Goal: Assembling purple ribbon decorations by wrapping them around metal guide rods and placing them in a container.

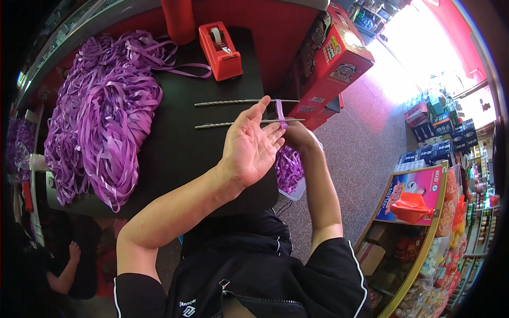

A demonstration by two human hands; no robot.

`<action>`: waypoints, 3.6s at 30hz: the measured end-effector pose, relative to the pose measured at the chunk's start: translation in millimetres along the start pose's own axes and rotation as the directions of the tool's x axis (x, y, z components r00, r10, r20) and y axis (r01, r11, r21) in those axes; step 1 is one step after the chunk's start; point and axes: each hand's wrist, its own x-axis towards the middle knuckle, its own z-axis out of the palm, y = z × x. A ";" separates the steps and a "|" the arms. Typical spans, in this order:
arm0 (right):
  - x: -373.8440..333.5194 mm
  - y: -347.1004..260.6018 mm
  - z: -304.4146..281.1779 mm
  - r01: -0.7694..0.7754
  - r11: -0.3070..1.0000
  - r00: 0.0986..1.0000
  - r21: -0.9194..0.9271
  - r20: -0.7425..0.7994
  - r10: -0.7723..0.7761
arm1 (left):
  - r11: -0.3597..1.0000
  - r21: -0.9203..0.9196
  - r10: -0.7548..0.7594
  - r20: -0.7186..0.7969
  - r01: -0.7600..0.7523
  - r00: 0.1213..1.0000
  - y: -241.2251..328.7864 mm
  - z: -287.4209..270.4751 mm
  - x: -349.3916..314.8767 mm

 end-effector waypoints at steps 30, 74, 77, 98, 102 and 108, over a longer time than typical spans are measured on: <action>-52.3 -97.9 83.4 0.083 0.087 0.835 -0.993 0.021 -0.549 | 0.999 -0.011 0.050 -0.026 -0.050 0.998 -5.6 -3.1 4.7; -49.4 -118.0 109.9 -0.285 0.036 0.879 -0.958 -0.276 -0.389 | 0.998 0.032 0.054 -0.012 -0.054 0.998 -5.9 -4.5 8.4; -46.8 -116.7 102.1 -0.263 0.010 0.893 -0.965 -0.248 -0.375 | 0.998 0.033 0.045 -0.002 -0.045 0.999 -5.7 -4.5 7.2; -32.3 -123.9 107.1 -0.222 -0.110 0.931 -0.969 -0.178 -0.319 | 1.000 0.016 0.011 0.019 -0.012 1.000 -3.7 -4.4 7.5; -37.2 -124.3 94.0 -0.204 0.015 0.928 -0.979 -0.199 -0.315 | 1.000 0.007 0.015 -0.024 -0.015 1.000 -3.2 -6.3 8.3; -40.8 -119.0 74.2 -0.174 0.136 0.926 -0.975 -0.209 -0.313 | 1.000 -0.010 0.025 -0.024 -0.025 0.999 -2.2 -3.5 5.1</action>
